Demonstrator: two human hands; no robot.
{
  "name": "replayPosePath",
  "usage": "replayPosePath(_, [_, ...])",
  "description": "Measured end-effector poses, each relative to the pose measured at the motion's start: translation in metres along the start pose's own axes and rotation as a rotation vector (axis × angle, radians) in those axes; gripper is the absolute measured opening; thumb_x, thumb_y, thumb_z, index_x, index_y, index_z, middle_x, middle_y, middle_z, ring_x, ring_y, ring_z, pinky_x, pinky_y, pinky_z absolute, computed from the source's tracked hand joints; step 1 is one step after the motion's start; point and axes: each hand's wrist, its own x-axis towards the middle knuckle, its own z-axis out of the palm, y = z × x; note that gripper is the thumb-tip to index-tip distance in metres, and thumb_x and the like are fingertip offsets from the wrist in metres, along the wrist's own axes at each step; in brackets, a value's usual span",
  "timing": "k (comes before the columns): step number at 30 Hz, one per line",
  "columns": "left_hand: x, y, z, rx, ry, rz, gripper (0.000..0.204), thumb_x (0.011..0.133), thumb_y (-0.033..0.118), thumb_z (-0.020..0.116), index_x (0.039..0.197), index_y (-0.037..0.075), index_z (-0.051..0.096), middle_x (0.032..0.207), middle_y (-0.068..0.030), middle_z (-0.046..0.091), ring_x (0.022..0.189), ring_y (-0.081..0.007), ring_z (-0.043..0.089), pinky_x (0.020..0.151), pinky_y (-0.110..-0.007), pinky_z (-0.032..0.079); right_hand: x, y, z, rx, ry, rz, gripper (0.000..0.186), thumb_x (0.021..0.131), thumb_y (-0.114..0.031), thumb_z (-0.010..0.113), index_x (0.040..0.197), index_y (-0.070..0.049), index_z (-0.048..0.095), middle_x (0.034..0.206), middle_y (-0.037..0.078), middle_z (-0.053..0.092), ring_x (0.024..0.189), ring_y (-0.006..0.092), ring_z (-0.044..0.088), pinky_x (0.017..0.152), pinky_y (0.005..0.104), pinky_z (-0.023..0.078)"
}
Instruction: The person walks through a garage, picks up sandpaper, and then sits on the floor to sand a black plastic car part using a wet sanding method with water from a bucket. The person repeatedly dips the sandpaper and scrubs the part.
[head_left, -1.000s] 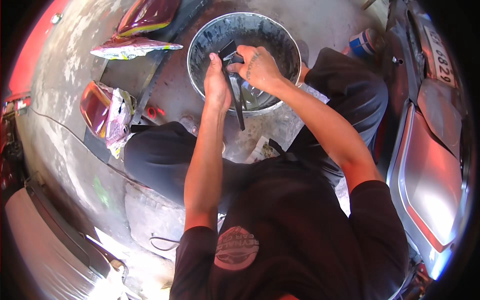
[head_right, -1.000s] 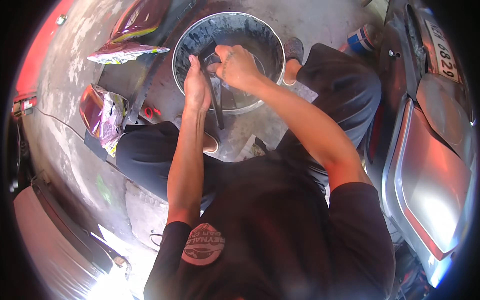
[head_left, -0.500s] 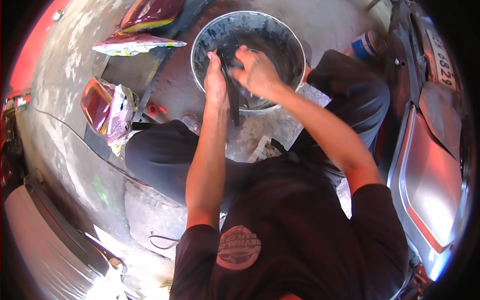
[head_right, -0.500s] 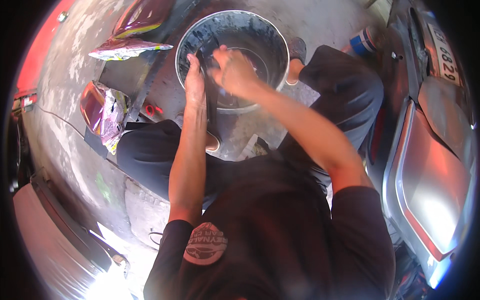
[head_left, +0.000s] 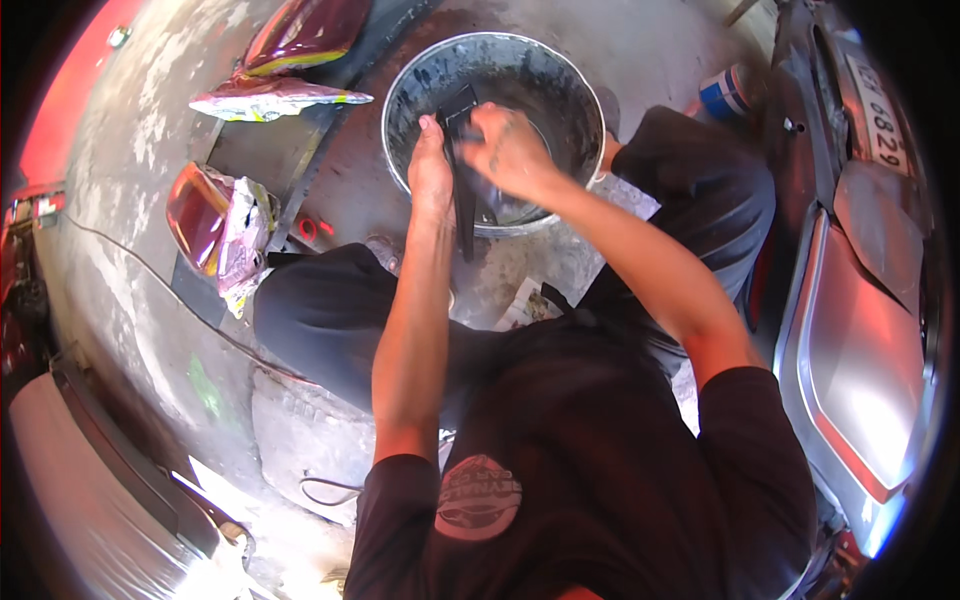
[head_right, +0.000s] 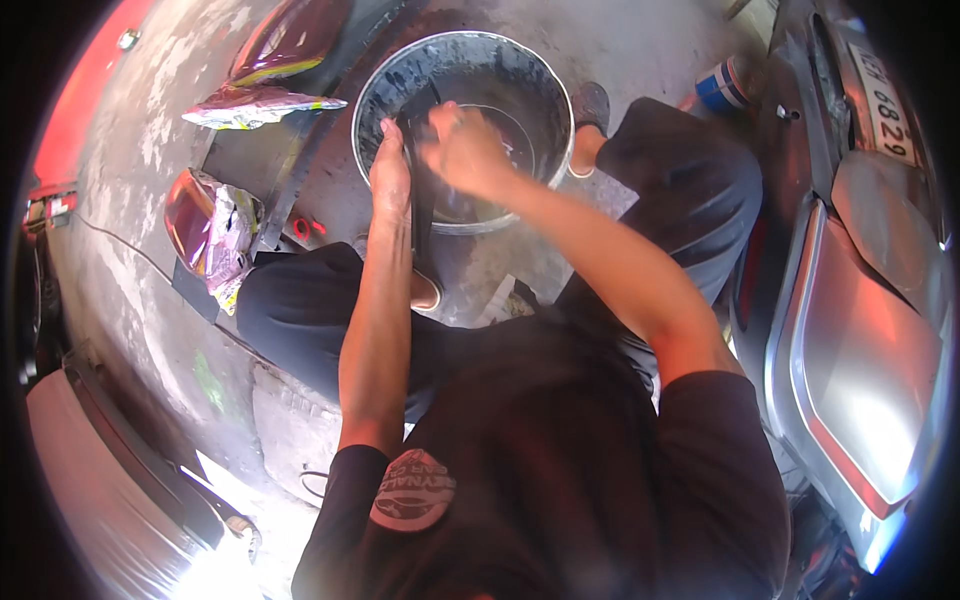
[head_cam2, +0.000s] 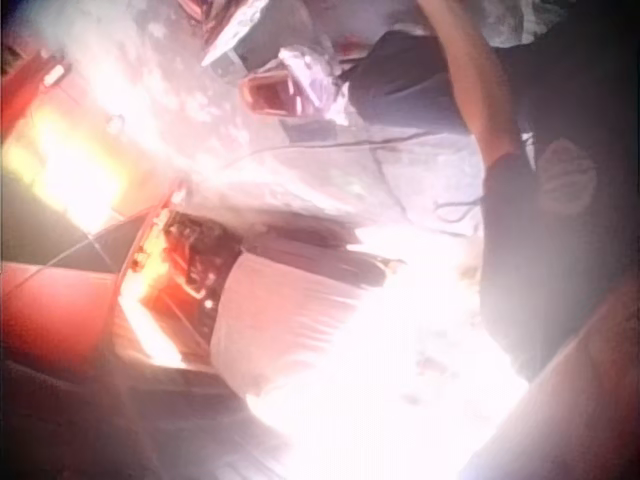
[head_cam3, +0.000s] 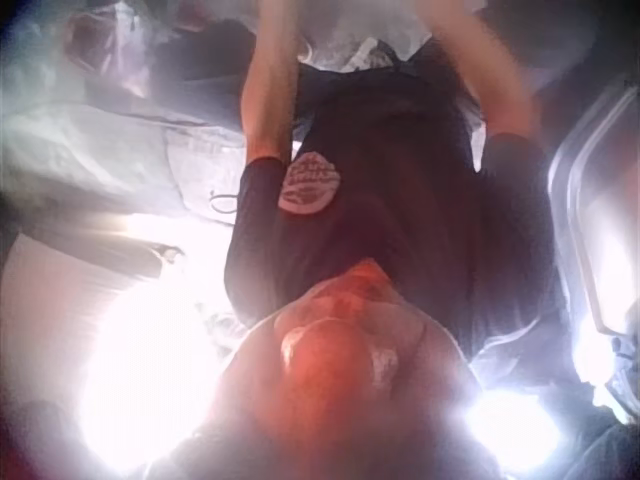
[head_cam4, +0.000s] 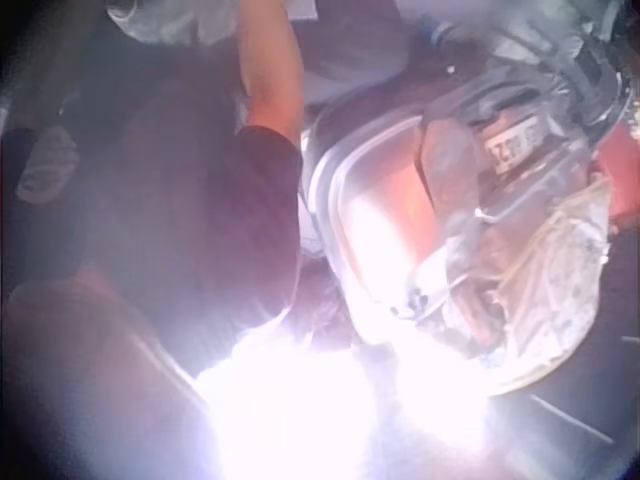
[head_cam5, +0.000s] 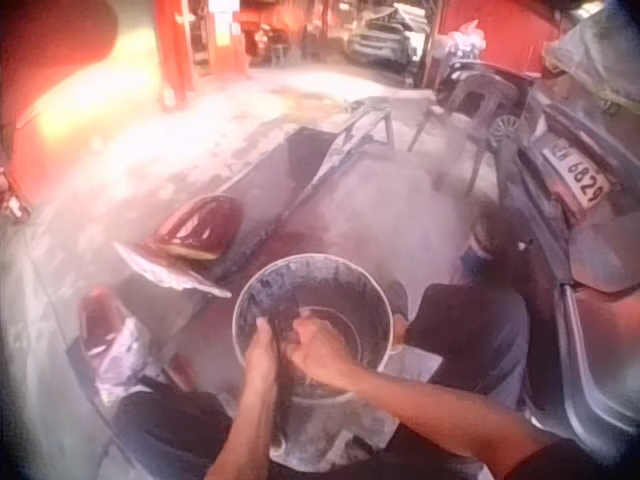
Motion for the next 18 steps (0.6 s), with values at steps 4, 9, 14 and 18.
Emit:
replayPosePath(4, [-0.001,-0.017,-0.013,0.105,-0.004,0.062,0.055,0.108,0.044,0.032,0.136,-0.001,0.048,0.128,-0.0146,0.061,0.112,-0.0236,0.062,0.101,-0.038,0.047,0.000,-0.014,-0.020,-0.005,-0.037,-0.010,0.032,0.075,-0.023,0.075,0.086,0.004,0.061,0.092,0.028,0.065,0.088,0.0447,0.065,0.074,0.0481,0.052])
replayPosePath(9, [0.013,-0.013,-0.023,0.121,-0.082,0.045,0.065,0.106,0.052,0.026,0.129,-0.002,0.055,0.122,-0.0171,0.066,0.110,-0.0252,0.065,0.100,-0.037,0.049,0.004,-0.014,-0.011,0.015,-0.010,0.018,0.033,0.076,-0.022,0.074,0.095,0.003,0.066,0.095,0.027,0.068,0.094,0.0422,0.066,0.077,0.0463,0.052])
replayPosePath(14, [0.013,-0.012,-0.017,-0.038,-0.131,0.072,0.066,0.105,0.054,0.029,0.129,-0.002,0.056,0.123,-0.0173,0.066,0.109,-0.0259,0.065,0.097,-0.039,0.051,-0.012,-0.024,-0.026,0.082,-0.190,0.117,0.036,0.075,-0.021,0.076,0.097,0.004,0.066,0.090,0.026,0.067,0.090,0.0358,0.069,0.076,0.0413,0.052])
replayPosePath(18, [0.010,-0.004,-0.014,-0.027,-0.009,0.028,0.067,0.104,0.055,0.032,0.132,-0.003,0.053,0.125,-0.0164,0.063,0.116,-0.0292,0.061,0.101,-0.044,0.049,0.007,-0.036,-0.027,0.152,-0.154,0.251,0.030,0.077,-0.019,0.074,0.090,0.006,0.066,0.079,0.024,0.065,0.076,0.0304,0.069,0.069,0.0402,0.051])
